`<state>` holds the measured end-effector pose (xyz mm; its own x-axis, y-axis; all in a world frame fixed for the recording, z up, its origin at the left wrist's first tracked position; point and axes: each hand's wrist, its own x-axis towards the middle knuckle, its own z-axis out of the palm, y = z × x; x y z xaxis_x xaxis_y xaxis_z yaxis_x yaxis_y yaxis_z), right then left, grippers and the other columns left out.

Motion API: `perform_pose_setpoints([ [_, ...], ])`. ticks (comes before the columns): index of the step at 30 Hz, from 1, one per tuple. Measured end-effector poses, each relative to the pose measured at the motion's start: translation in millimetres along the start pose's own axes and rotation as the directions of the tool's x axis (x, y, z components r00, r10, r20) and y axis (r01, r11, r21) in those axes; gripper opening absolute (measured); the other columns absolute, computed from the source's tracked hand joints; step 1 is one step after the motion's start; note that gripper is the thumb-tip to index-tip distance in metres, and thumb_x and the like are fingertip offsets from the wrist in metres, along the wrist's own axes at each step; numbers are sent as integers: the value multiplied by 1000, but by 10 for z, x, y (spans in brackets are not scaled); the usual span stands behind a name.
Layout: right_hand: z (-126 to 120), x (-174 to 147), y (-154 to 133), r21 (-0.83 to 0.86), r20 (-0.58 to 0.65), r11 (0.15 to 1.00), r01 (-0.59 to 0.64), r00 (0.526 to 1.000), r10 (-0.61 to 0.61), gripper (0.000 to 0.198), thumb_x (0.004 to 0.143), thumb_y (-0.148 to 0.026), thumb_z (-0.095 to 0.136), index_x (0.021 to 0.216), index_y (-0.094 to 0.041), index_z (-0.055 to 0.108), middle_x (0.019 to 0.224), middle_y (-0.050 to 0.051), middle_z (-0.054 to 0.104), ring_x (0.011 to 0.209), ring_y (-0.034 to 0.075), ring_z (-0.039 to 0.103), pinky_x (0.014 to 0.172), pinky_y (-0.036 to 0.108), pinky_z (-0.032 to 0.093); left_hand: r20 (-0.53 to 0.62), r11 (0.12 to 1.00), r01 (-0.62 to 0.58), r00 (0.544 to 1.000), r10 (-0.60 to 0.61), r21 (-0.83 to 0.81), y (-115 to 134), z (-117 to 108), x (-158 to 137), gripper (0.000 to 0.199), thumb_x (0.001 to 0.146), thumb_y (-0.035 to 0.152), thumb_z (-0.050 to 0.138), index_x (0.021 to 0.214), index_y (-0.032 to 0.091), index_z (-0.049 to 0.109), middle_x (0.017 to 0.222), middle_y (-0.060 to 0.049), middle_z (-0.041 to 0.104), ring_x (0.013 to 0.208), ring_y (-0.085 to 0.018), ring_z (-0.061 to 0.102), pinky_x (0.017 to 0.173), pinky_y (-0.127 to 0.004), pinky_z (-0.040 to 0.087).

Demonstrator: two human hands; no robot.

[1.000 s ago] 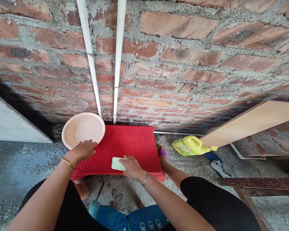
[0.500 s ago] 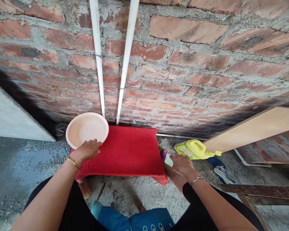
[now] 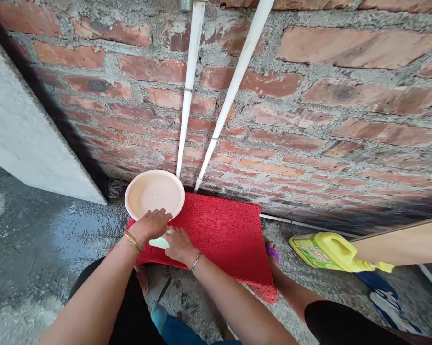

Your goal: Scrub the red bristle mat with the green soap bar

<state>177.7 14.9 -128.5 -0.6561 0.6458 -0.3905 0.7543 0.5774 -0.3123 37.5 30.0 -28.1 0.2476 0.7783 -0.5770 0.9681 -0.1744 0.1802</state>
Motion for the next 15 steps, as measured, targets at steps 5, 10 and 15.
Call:
perform_pose_setpoints([
  [5, -50, -225, 512, 31, 38, 989, -145, 989, 143, 49, 77, -19, 59, 126, -23, 62, 130, 5, 59, 116, 21, 55, 101, 31, 34, -20, 1000, 14, 1000, -14, 11, -49, 13, -59, 42, 96, 27, 40, 134, 19, 53, 135, -16, 56, 126, -31, 54, 103, -47, 43],
  [10, -182, -1018, 1571, -4, 77, 904, -427, 902, 426, 60, 74, -16, 61, 134, -19, 58, 135, 15, 58, 120, 29, 56, 98, 37, 39, -7, 1000, 3, 1000, -3, 19, 8, -12, -75, 42, 95, 26, 40, 135, 19, 52, 134, -15, 57, 124, -30, 55, 102, -46, 44],
  [15, -250, -1797, 2405, -12, -25, 723, -691, 723, 690, 48, 65, -14, 65, 113, -18, 71, 110, 19, 68, 100, 35, 67, 83, 43, 46, -3, 1000, -12, 1000, 12, 20, 61, -13, -25, 45, 95, 26, 41, 138, 19, 50, 138, -15, 54, 128, -31, 53, 105, -47, 42],
])
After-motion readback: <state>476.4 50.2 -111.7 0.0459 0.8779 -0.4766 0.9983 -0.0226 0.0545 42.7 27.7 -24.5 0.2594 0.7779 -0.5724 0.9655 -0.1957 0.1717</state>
